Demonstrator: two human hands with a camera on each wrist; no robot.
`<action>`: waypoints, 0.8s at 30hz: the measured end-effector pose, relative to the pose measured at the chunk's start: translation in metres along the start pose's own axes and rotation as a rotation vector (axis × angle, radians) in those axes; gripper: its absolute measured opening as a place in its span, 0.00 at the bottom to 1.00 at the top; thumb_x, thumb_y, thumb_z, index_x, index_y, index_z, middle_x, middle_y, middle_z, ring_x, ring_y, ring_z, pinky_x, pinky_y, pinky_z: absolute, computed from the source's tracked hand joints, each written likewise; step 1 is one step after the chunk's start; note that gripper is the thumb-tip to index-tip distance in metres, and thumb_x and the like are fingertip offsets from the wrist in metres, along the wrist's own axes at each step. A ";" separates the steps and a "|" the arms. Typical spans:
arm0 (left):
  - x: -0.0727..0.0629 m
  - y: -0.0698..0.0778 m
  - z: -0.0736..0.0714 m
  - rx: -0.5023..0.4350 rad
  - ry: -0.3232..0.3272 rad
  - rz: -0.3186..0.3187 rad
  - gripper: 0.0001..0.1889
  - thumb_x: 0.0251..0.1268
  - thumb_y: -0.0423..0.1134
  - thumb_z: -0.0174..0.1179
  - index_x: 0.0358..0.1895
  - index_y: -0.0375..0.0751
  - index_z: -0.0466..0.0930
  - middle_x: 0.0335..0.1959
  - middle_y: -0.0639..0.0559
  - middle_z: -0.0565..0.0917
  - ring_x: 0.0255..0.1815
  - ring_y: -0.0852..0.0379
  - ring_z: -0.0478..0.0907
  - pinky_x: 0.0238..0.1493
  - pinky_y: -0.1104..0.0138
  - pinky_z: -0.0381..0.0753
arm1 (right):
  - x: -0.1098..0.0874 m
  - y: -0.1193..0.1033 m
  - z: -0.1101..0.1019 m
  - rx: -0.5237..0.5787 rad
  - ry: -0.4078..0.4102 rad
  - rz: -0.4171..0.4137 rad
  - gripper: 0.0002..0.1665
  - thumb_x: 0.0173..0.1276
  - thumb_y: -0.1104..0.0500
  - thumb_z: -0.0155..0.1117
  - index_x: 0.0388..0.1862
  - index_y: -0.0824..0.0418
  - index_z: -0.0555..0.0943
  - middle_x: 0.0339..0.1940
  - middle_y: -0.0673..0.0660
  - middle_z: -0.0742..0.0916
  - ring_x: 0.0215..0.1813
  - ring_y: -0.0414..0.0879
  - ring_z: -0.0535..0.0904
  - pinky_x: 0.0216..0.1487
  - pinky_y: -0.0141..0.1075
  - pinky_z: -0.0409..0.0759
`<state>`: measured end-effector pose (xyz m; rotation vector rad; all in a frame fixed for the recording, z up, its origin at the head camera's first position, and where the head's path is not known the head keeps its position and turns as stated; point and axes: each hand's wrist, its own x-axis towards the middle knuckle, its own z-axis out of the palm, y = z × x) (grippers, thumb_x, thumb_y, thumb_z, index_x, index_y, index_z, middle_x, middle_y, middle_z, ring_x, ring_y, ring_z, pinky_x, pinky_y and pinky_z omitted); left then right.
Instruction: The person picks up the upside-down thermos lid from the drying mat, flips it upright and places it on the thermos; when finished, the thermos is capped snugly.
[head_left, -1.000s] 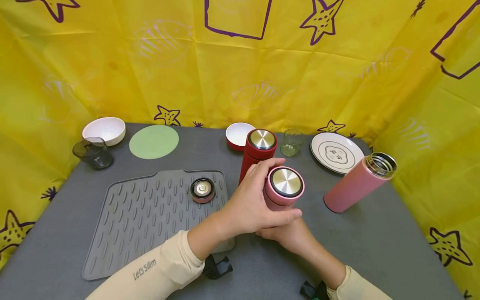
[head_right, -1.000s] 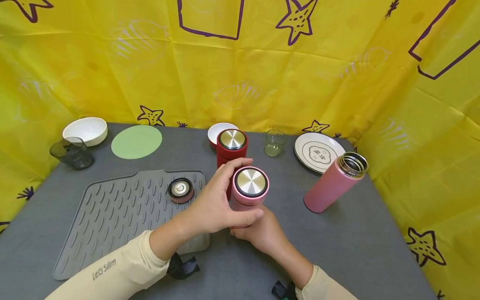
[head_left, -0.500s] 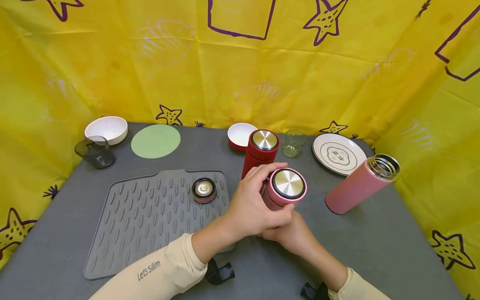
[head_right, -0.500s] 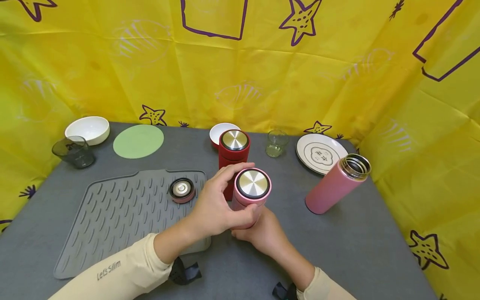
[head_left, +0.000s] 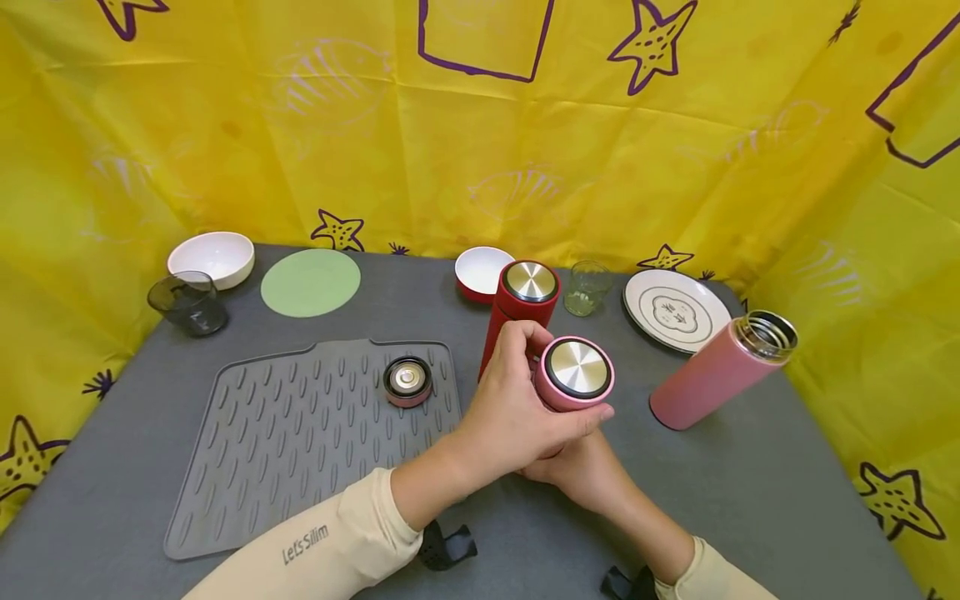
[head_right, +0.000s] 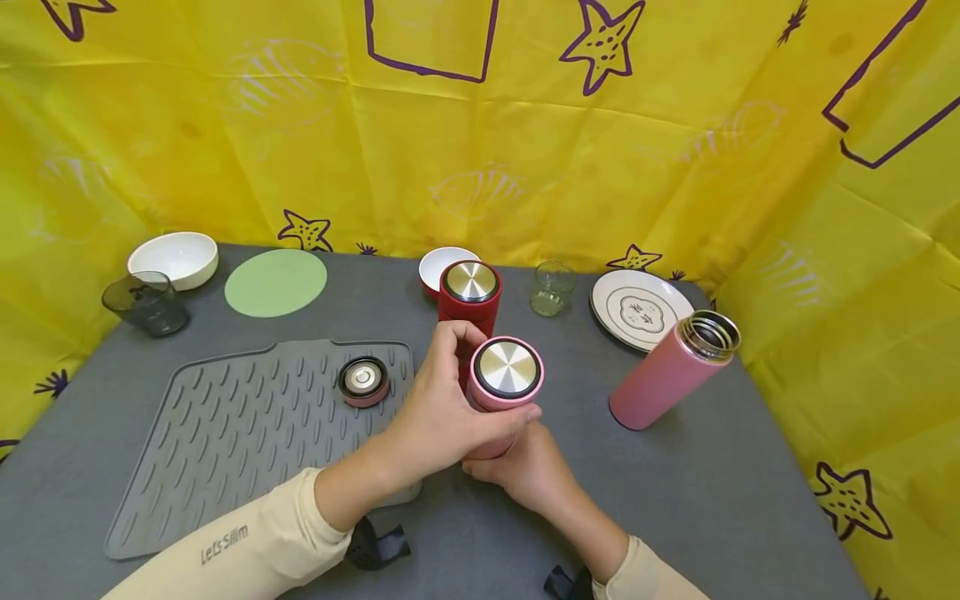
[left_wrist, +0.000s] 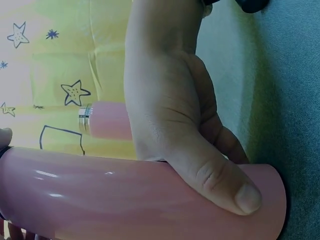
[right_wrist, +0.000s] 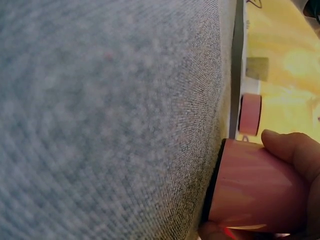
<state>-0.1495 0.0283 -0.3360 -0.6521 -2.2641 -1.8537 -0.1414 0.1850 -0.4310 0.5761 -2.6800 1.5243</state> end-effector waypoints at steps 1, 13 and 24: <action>0.000 -0.001 0.000 -0.002 0.003 0.010 0.40 0.41 0.47 0.80 0.54 0.46 0.63 0.49 0.56 0.69 0.50 0.63 0.72 0.52 0.67 0.76 | -0.001 0.000 0.000 0.012 -0.002 0.015 0.37 0.43 0.59 0.84 0.53 0.56 0.76 0.45 0.45 0.83 0.45 0.43 0.78 0.48 0.37 0.77; 0.004 -0.003 -0.012 -0.018 -0.141 0.121 0.39 0.47 0.40 0.73 0.66 0.48 0.67 0.55 0.59 0.74 0.55 0.63 0.68 0.54 0.67 0.74 | -0.002 -0.002 -0.002 -0.059 -0.007 0.113 0.33 0.42 0.58 0.84 0.49 0.58 0.79 0.40 0.44 0.84 0.41 0.42 0.78 0.42 0.36 0.78; -0.002 0.005 0.001 0.059 -0.010 -0.008 0.42 0.45 0.51 0.79 0.57 0.44 0.59 0.51 0.54 0.66 0.54 0.60 0.70 0.55 0.66 0.73 | -0.001 -0.001 -0.001 0.036 -0.002 -0.023 0.37 0.43 0.64 0.83 0.54 0.56 0.75 0.44 0.46 0.82 0.43 0.44 0.77 0.45 0.37 0.77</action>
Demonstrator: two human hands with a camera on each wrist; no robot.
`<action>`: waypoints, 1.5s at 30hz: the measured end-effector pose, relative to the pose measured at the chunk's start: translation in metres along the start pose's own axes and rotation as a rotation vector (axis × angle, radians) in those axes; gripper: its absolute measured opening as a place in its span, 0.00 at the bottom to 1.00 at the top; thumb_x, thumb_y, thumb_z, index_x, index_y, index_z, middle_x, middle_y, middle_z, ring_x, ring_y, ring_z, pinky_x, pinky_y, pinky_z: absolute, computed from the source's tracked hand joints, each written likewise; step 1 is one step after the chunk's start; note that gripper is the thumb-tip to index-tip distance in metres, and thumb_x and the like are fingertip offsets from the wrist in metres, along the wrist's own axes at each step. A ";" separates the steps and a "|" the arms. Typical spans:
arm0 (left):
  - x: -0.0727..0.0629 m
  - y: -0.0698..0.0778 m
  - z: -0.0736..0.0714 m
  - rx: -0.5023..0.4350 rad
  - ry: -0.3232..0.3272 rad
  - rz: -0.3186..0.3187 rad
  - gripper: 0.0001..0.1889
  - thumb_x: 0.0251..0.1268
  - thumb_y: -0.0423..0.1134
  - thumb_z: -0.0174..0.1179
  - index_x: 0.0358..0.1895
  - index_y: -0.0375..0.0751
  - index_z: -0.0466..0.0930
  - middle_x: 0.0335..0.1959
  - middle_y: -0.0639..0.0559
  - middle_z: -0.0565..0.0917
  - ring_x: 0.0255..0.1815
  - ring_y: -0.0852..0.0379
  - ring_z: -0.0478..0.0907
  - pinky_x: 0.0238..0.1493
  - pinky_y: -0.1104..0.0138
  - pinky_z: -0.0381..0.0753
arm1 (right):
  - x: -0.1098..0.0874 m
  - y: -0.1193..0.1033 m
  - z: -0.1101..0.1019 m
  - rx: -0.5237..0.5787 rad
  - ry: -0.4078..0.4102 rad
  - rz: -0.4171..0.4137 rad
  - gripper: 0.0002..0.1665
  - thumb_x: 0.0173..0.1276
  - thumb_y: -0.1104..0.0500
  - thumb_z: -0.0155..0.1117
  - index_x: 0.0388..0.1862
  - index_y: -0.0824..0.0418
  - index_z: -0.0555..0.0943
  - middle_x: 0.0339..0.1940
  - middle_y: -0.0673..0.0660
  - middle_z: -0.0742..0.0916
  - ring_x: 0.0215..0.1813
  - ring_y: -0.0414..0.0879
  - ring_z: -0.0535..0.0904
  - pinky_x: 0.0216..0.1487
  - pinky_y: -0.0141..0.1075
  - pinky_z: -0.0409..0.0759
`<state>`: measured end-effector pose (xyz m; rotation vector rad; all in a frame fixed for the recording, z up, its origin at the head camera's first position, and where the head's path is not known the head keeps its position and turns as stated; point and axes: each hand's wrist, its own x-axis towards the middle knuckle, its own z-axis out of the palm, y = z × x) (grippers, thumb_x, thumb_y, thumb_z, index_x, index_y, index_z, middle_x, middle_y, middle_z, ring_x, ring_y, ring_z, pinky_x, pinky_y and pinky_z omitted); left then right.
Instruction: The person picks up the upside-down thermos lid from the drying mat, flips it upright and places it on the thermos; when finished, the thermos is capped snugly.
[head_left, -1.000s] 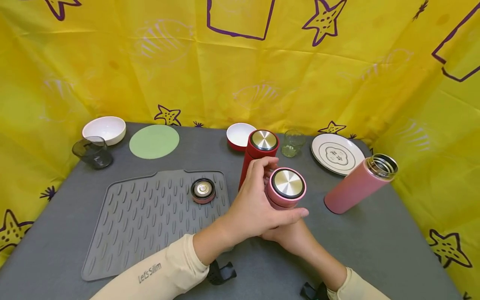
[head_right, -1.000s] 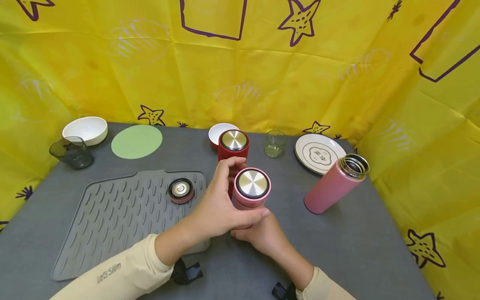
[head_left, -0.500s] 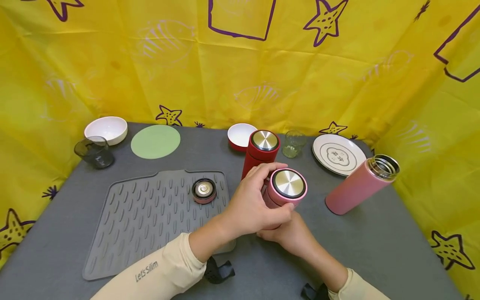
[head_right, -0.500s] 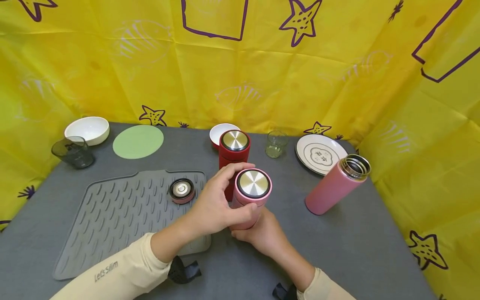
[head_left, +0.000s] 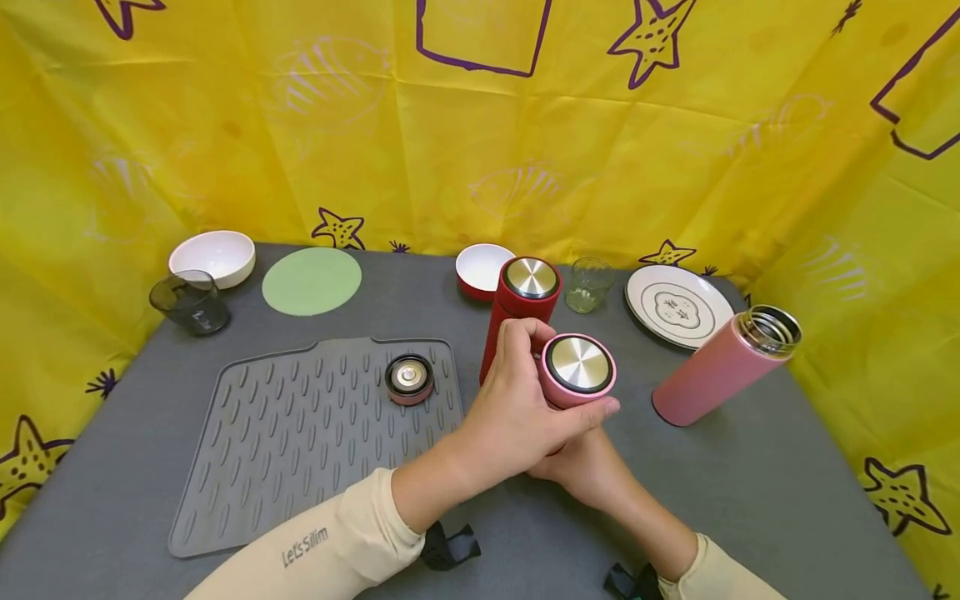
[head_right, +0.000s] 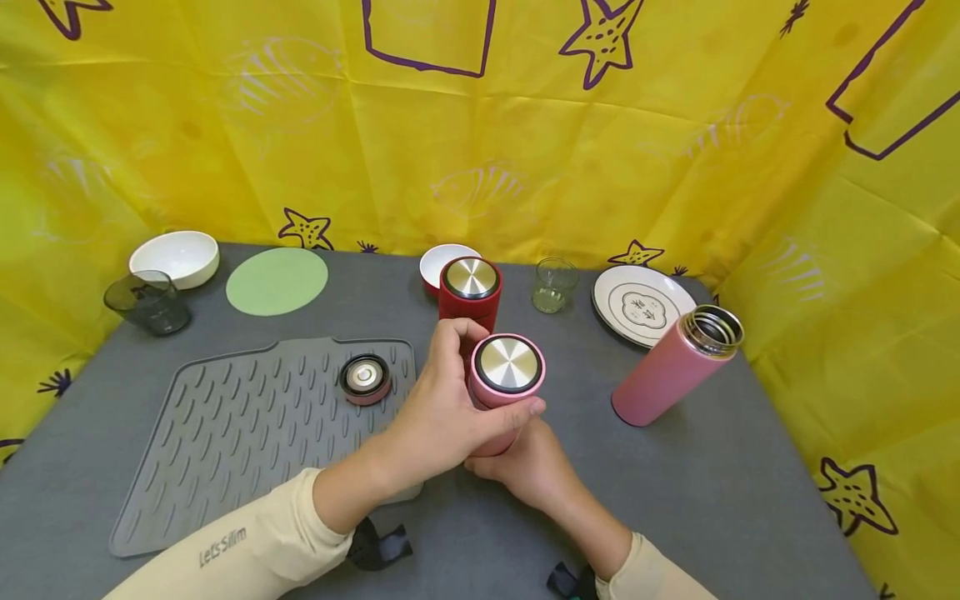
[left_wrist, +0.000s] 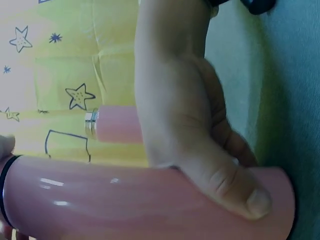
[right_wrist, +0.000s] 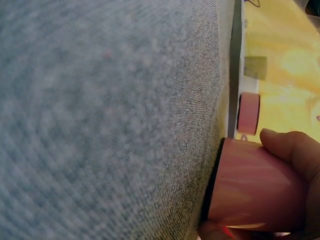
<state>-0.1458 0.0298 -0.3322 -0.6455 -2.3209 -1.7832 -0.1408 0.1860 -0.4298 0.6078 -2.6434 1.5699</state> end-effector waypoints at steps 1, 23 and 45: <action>0.000 0.000 0.000 -0.004 0.005 0.009 0.41 0.45 0.50 0.78 0.57 0.44 0.60 0.51 0.54 0.67 0.54 0.61 0.70 0.55 0.66 0.74 | 0.000 0.000 0.000 0.007 0.001 0.003 0.38 0.43 0.64 0.82 0.54 0.56 0.75 0.45 0.46 0.82 0.44 0.44 0.77 0.46 0.37 0.77; 0.000 0.001 -0.017 -0.009 -0.128 0.001 0.47 0.47 0.52 0.77 0.67 0.49 0.54 0.58 0.56 0.62 0.59 0.63 0.65 0.59 0.66 0.70 | 0.002 -0.006 0.000 -0.058 -0.002 0.011 0.32 0.41 0.66 0.82 0.48 0.58 0.79 0.38 0.44 0.84 0.38 0.42 0.78 0.42 0.36 0.77; 0.004 -0.006 -0.017 -0.043 -0.126 0.096 0.41 0.48 0.45 0.77 0.65 0.47 0.62 0.55 0.57 0.70 0.53 0.64 0.70 0.54 0.67 0.74 | 0.001 0.000 -0.001 -0.080 -0.005 0.072 0.33 0.43 0.59 0.84 0.49 0.55 0.78 0.40 0.43 0.84 0.41 0.40 0.79 0.44 0.36 0.78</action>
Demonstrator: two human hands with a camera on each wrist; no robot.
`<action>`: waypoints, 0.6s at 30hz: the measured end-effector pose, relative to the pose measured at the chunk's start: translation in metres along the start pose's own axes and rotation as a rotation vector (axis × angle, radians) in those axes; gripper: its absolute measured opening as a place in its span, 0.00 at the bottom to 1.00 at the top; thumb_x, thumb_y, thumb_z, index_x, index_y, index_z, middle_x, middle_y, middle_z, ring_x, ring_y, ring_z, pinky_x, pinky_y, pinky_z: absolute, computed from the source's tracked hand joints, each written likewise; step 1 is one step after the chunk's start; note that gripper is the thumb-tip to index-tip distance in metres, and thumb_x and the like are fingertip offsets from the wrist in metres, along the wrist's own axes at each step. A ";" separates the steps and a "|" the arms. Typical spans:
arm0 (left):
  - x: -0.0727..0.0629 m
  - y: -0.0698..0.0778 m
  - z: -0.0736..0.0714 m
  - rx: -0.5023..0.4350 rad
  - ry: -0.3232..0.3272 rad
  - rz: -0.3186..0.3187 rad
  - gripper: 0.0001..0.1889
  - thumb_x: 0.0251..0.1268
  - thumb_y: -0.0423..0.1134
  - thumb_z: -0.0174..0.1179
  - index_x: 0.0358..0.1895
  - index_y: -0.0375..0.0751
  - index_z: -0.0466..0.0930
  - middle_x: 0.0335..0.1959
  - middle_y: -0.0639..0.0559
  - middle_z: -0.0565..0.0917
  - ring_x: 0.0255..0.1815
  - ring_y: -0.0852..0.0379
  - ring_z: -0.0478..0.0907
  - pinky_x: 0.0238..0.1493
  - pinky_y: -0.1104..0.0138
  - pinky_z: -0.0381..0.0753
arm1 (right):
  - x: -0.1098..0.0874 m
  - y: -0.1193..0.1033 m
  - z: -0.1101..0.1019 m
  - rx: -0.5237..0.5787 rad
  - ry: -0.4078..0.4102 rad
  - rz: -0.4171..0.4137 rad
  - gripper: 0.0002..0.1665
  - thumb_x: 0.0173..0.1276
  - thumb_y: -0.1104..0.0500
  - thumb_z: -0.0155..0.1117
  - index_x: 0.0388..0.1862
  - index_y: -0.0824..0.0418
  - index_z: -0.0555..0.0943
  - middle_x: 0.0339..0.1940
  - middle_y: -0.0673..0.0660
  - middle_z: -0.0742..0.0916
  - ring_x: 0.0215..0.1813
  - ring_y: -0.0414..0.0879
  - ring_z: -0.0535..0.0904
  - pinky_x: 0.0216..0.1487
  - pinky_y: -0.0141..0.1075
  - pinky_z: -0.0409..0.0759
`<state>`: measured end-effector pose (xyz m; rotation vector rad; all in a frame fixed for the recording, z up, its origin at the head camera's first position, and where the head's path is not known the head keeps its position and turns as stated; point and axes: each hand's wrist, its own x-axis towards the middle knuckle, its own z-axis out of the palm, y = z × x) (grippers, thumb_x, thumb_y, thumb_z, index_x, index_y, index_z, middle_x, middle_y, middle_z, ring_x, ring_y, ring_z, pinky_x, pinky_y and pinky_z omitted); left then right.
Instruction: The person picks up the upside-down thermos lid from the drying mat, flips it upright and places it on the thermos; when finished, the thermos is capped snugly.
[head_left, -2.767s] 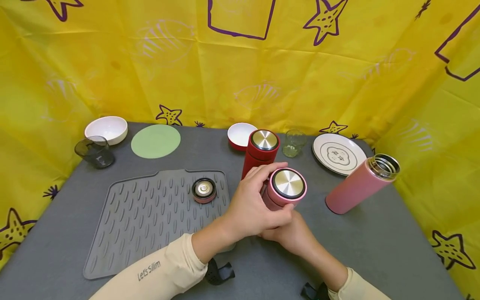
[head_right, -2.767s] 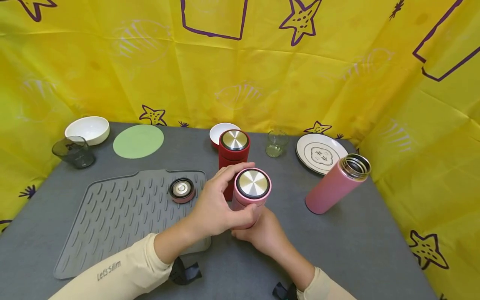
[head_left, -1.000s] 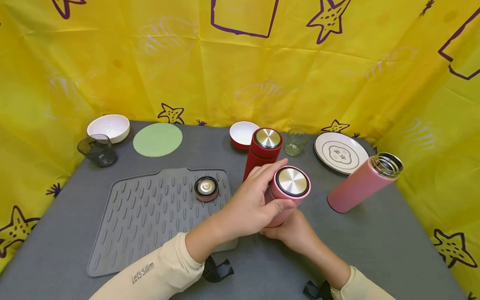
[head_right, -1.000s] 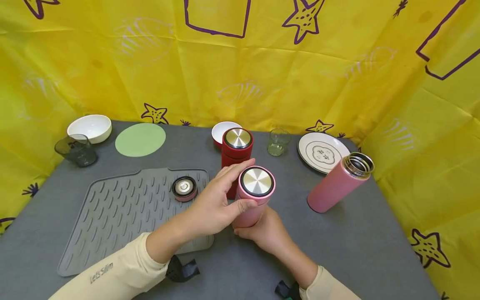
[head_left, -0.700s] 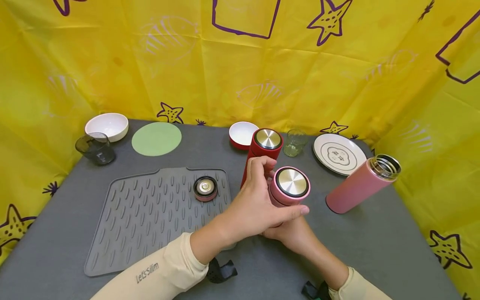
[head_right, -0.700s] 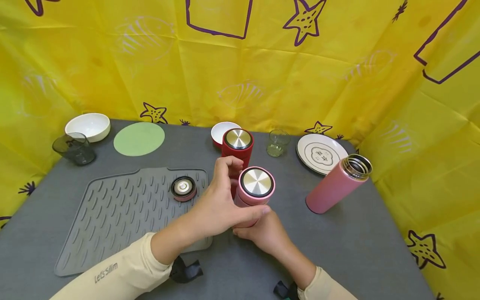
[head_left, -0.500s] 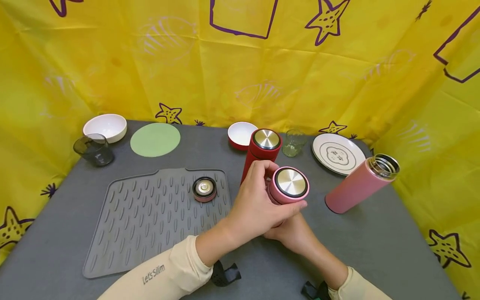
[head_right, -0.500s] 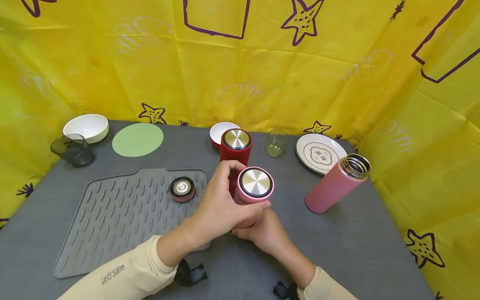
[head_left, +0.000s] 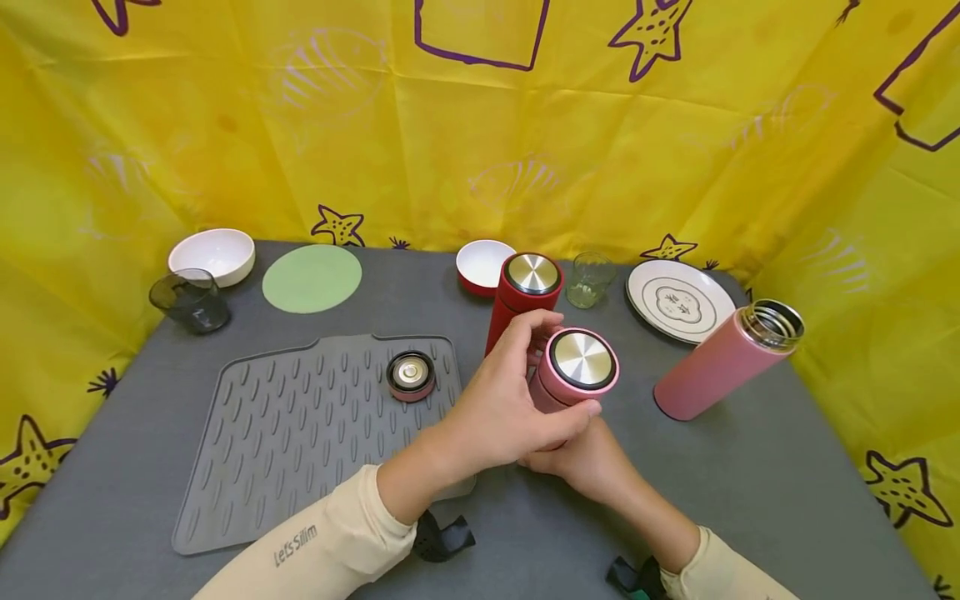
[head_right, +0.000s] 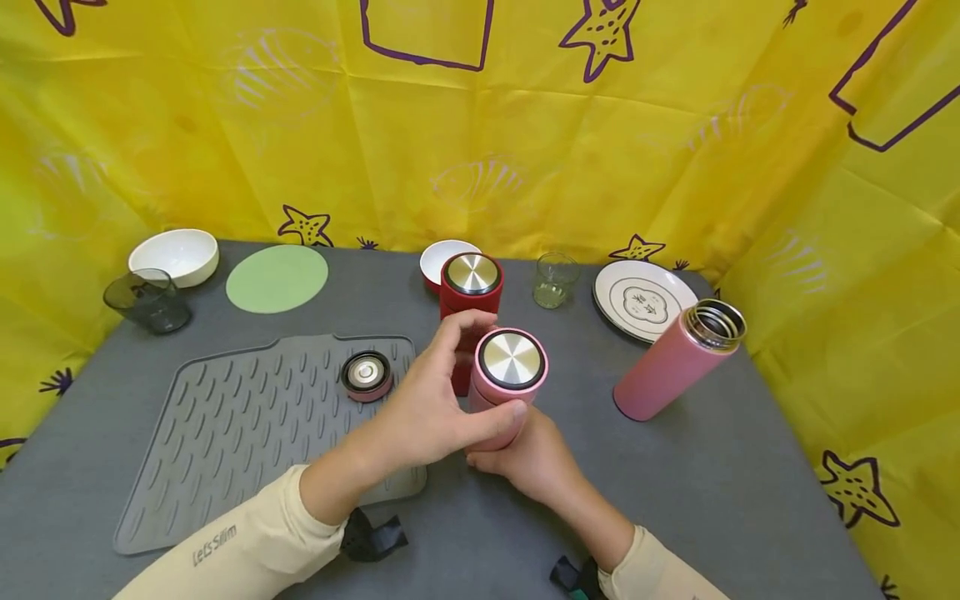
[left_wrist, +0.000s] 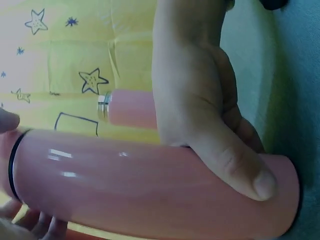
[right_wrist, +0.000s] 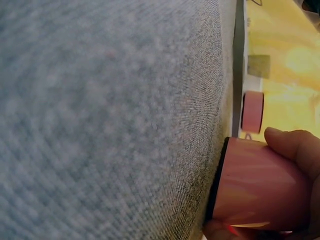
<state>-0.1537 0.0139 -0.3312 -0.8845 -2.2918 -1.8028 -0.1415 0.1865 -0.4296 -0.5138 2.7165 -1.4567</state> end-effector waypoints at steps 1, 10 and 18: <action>0.000 0.001 0.002 0.023 0.020 -0.020 0.43 0.45 0.48 0.78 0.64 0.48 0.61 0.54 0.58 0.69 0.53 0.64 0.70 0.55 0.67 0.73 | 0.001 0.000 0.000 0.004 0.003 -0.027 0.33 0.43 0.59 0.84 0.49 0.55 0.78 0.41 0.43 0.84 0.41 0.41 0.79 0.44 0.36 0.78; 0.002 0.002 0.010 0.046 0.186 -0.019 0.37 0.36 0.50 0.82 0.51 0.49 0.72 0.46 0.62 0.75 0.47 0.64 0.75 0.48 0.69 0.78 | 0.000 0.000 0.000 0.073 -0.008 -0.010 0.38 0.43 0.58 0.85 0.54 0.55 0.77 0.45 0.45 0.84 0.45 0.43 0.79 0.48 0.37 0.77; 0.004 -0.006 -0.006 -0.012 0.021 0.094 0.35 0.45 0.41 0.79 0.61 0.47 0.76 0.48 0.60 0.80 0.45 0.64 0.75 0.44 0.65 0.80 | -0.001 -0.002 0.000 0.030 -0.013 0.125 0.32 0.40 0.61 0.85 0.46 0.57 0.81 0.36 0.43 0.86 0.38 0.41 0.81 0.42 0.37 0.79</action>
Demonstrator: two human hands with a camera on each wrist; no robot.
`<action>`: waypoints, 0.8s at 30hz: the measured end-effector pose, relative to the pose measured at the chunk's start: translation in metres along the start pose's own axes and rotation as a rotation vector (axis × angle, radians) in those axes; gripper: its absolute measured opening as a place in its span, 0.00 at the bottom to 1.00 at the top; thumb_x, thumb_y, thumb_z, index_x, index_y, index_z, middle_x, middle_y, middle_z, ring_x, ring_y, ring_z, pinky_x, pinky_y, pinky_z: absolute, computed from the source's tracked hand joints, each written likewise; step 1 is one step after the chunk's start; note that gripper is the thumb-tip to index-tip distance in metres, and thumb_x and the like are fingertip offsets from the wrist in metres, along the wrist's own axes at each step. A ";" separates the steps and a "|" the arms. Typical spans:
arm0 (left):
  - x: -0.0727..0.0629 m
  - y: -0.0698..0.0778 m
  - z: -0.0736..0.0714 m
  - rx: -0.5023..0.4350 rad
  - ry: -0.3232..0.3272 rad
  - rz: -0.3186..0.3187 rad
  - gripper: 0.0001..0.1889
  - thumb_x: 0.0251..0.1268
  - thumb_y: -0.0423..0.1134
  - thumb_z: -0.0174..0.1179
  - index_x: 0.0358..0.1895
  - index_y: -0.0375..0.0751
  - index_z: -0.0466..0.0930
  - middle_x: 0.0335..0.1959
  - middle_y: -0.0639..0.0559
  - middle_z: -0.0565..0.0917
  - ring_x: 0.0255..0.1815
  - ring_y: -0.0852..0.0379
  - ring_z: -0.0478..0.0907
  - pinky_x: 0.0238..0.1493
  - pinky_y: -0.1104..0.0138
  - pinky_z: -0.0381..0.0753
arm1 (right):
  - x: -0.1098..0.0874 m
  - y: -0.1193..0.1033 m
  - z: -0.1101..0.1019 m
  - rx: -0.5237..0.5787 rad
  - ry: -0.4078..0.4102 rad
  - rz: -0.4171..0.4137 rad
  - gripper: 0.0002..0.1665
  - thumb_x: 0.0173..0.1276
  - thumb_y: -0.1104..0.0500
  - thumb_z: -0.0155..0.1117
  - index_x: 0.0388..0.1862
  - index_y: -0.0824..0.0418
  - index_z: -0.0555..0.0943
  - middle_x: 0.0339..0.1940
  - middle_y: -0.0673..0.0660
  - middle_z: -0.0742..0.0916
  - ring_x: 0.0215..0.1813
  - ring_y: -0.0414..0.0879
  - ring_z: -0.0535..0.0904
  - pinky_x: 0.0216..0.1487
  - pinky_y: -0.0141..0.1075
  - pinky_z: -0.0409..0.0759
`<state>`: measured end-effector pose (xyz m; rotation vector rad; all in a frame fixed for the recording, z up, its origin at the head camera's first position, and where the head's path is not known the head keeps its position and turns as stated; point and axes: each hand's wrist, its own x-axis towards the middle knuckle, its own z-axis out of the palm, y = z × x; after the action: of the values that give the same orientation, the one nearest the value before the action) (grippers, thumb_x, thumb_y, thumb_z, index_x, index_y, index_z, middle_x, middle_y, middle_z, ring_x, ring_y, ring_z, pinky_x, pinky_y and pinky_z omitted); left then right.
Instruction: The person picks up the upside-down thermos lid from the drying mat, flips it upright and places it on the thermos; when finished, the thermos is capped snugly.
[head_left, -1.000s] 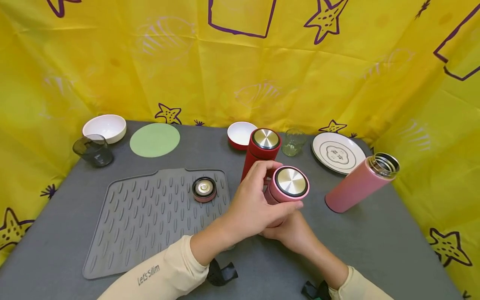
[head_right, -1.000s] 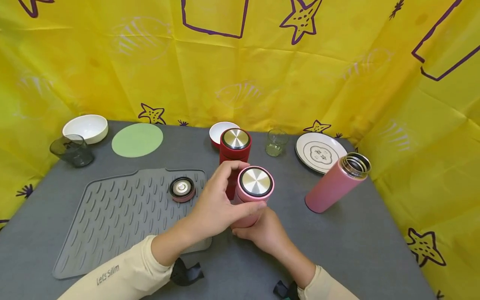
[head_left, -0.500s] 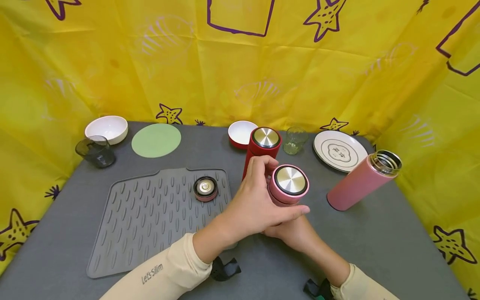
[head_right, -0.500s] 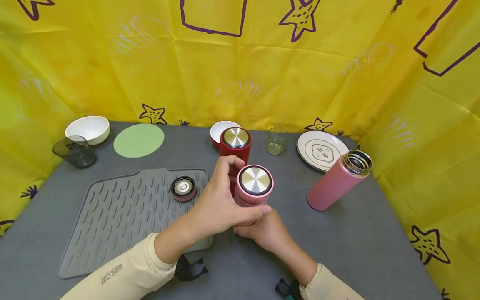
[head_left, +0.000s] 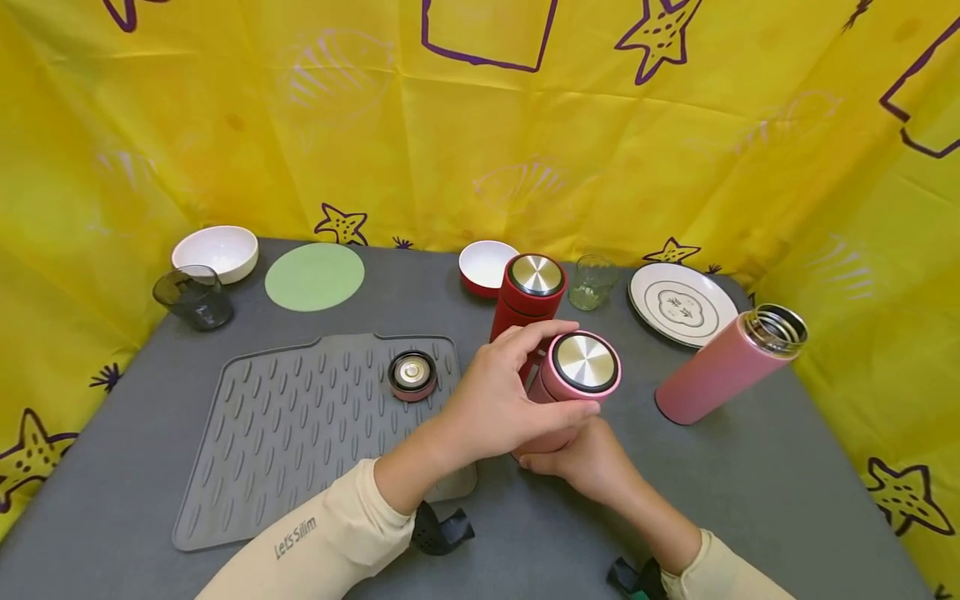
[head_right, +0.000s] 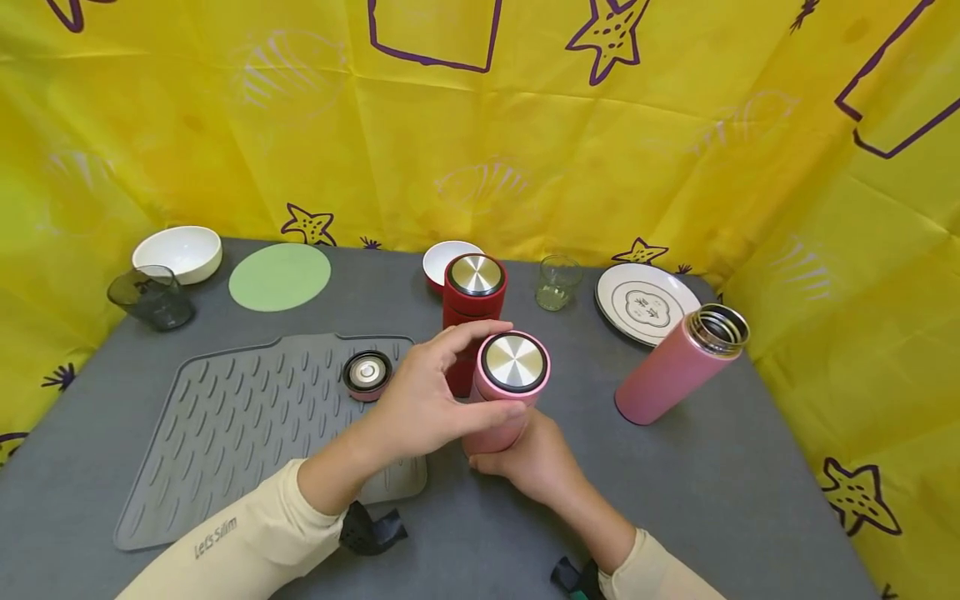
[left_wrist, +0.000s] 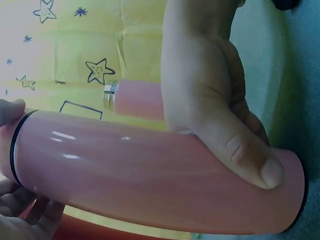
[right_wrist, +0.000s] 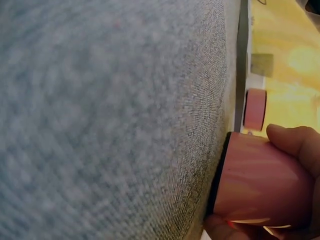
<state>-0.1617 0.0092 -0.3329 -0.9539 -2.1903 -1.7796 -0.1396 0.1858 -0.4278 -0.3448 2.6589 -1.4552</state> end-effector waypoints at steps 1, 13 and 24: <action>0.000 0.000 -0.001 -0.005 -0.020 -0.008 0.35 0.46 0.41 0.78 0.62 0.47 0.75 0.49 0.60 0.80 0.45 0.64 0.75 0.45 0.65 0.80 | 0.000 0.000 0.000 -0.003 0.000 0.005 0.32 0.40 0.61 0.85 0.46 0.57 0.81 0.36 0.43 0.86 0.38 0.41 0.81 0.42 0.37 0.79; -0.001 0.011 0.011 0.122 0.057 -0.166 0.45 0.35 0.57 0.81 0.57 0.50 0.64 0.50 0.59 0.69 0.51 0.65 0.69 0.52 0.69 0.74 | 0.003 0.003 0.001 -0.010 -0.003 -0.176 0.33 0.43 0.62 0.82 0.49 0.55 0.77 0.40 0.44 0.82 0.40 0.42 0.77 0.43 0.36 0.77; 0.001 0.005 0.006 0.081 0.115 -0.010 0.35 0.35 0.47 0.83 0.52 0.46 0.77 0.46 0.62 0.80 0.45 0.65 0.77 0.46 0.70 0.79 | 0.000 0.001 0.000 -0.004 0.005 -0.062 0.38 0.38 0.62 0.85 0.51 0.56 0.78 0.41 0.44 0.85 0.42 0.41 0.80 0.46 0.37 0.78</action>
<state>-0.1581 0.0161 -0.3296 -0.8041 -2.1810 -1.6911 -0.1397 0.1860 -0.4286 -0.4281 2.6779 -1.4700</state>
